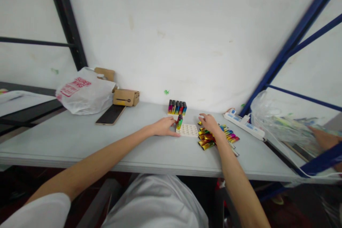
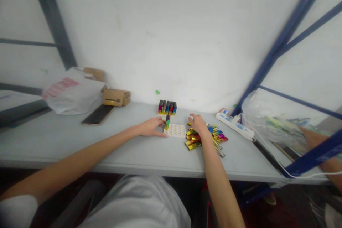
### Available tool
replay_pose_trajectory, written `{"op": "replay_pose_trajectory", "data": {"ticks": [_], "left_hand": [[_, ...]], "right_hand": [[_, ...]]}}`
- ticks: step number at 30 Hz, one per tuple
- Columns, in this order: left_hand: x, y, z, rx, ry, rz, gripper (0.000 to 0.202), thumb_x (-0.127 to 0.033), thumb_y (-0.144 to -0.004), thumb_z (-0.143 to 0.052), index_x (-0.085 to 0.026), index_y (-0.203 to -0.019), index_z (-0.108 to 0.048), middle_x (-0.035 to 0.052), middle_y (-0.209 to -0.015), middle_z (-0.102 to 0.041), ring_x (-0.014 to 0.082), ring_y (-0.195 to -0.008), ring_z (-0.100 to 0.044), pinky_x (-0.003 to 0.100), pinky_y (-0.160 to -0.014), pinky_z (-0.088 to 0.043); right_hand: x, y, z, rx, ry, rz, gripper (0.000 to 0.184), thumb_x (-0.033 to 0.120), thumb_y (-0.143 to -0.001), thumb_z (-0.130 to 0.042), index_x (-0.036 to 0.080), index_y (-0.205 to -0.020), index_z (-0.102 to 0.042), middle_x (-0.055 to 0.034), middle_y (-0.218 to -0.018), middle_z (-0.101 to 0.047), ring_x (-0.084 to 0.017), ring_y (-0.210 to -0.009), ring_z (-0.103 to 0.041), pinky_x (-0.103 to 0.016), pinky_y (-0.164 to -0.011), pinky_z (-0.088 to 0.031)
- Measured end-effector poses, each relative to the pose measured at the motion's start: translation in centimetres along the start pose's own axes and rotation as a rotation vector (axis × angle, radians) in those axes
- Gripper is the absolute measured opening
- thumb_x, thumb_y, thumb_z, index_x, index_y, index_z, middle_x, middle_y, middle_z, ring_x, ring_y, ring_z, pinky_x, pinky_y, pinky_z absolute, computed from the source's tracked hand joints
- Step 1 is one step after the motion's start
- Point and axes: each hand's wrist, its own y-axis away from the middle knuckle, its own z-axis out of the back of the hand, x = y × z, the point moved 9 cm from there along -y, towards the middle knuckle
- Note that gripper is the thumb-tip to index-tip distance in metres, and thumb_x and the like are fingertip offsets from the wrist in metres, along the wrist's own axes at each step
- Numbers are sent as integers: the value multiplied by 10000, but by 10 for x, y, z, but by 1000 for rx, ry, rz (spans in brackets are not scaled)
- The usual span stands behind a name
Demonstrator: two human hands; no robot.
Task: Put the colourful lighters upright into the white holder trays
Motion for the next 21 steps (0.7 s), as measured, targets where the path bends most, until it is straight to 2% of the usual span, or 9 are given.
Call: {"op": "replay_pose_trajectory", "data": {"ticks": [3, 7, 9, 11, 13, 16, 19, 21], "left_hand": [[-1, 0, 1, 1, 1, 2, 702, -735, -814, -702, -134, -1177, -672, 108, -1055, -681, 267, -964, -657, 318, -870, -486], [0, 0, 0, 1, -9, -6, 714, -757, -817, -684, -140, -1177, -672, 109, -1064, -677, 266, -962, -652, 320, -871, -480], [0, 0, 0, 0, -8, -10, 708, -765, -818, -676, -148, -1166, -672, 103, -1054, -676, 261, -956, -648, 315, -864, -476], [0, 0, 0, -4, 0, -16, 693, -765, -818, -675, -155, -1146, -674, 99, -1045, -674, 259, -951, -644, 316, -860, -477], [0, 0, 0, -11, 17, -20, 674, -760, -815, -681, -159, -1120, -679, 100, -1046, -673, 263, -953, -642, 322, -861, -479], [-1, 0, 1, -18, 33, -28, 649, -754, -815, -684, -163, -1083, -689, 101, -1049, -674, 266, -956, -639, 330, -861, -480], [-1, 0, 2, -31, 39, -33, 653, -756, -810, -691, -165, -1087, -695, 93, -1024, -676, 259, -930, -637, 330, -850, -479], [-1, 0, 2, -34, 43, -31, 667, -754, -802, -702, -159, -1104, -693, 90, -1007, -673, 259, -920, -640, 330, -843, -480]], "right_hand": [[2, 0, -8, 34, 31, 12, 423, 365, -1077, -453, 175, -1382, -676, -174, -1261, -704, -264, -1236, -603, -356, -1097, -405], [3, 0, -8, 45, 27, -2, 339, 292, -1031, -548, 110, -1238, -745, -199, -1206, -714, -271, -1207, -622, -350, -1081, -426], [4, 0, -3, 18, 16, -5, 357, 183, -969, -601, 88, -1299, -704, -210, -1255, -697, -255, -1153, -656, -337, -1068, -444], [9, 1, 2, -18, -52, 25, 509, 95, -902, -627, 104, -1411, -622, -200, -1334, -671, -226, -1082, -693, -329, -1051, -469], [15, 2, 5, -41, -173, 71, 630, 75, -864, -642, 137, -1484, -547, -173, -1343, -682, -210, -1028, -717, -335, -1021, -503], [23, 2, 8, -84, -348, 102, 622, 149, -865, -668, 168, -1473, -539, -118, -1210, -758, -225, -1026, -728, -371, -999, -530], [27, 1, 15, -147, -519, 102, 415, 288, -898, -653, 166, -1295, -645, -99, -1097, -776, -235, -988, -731, -393, -957, -555], [31, 3, 16, -140, -678, 97, 371, 406, -925, -604, 170, -1208, -645, -96, -1063, -754, -217, -903, -730, -373, -845, -593]]}}
